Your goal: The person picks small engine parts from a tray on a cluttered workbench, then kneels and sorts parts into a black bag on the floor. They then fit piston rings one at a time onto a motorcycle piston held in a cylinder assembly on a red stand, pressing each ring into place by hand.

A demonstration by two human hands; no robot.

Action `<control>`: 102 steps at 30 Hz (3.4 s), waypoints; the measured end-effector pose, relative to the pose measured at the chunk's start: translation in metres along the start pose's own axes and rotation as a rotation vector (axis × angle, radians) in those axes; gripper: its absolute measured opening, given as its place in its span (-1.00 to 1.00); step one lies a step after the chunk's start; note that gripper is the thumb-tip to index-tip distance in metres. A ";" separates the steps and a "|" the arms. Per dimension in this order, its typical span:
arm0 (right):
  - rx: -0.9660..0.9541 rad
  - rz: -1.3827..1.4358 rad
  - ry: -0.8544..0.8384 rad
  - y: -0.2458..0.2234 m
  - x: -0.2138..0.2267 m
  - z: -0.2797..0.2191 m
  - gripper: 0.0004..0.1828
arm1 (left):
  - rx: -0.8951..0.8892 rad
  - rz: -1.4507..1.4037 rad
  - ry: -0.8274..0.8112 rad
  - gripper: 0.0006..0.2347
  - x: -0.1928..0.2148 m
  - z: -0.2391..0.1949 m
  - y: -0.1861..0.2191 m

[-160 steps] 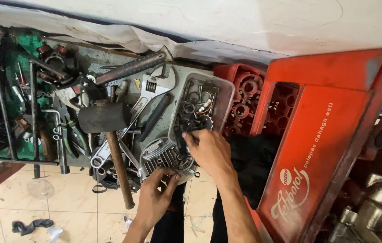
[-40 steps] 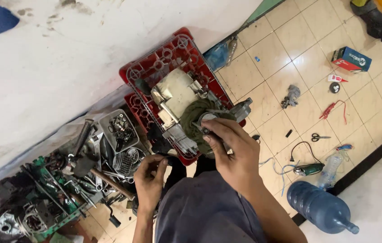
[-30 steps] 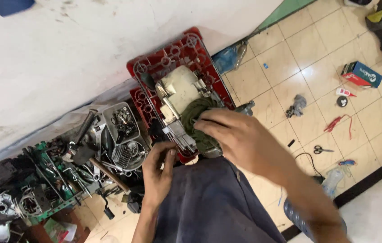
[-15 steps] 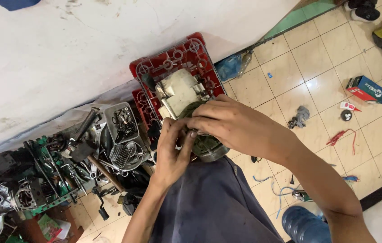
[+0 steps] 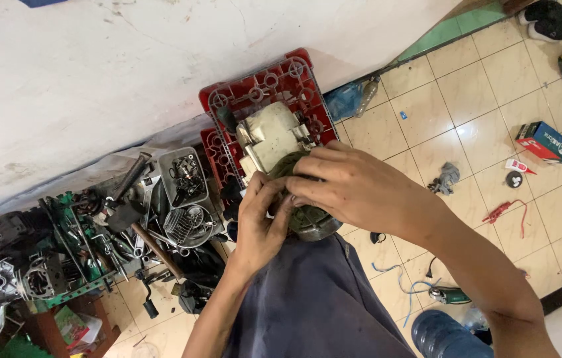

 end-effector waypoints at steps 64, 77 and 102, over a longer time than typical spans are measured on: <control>-0.078 0.236 0.219 0.003 0.027 -0.013 -0.71 | 0.068 -0.204 -0.103 -0.72 0.005 0.006 -0.017; -0.362 1.072 0.600 0.005 -0.023 -0.081 -0.53 | -0.113 -0.153 -0.091 -0.84 0.011 0.006 0.012; -0.251 0.301 0.402 -0.100 -0.038 -0.019 -0.76 | 0.210 -0.330 -0.189 -0.84 0.053 -0.073 -0.024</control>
Point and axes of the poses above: each hand's wrist, its own z-axis towards the middle knuckle, its own x-axis out of the back of the hand, y = z × x, the point moved 7 cm from there along z, towards the middle knuckle, and after that the axes turned 7 degrees about -z, right-handed, at the moved point
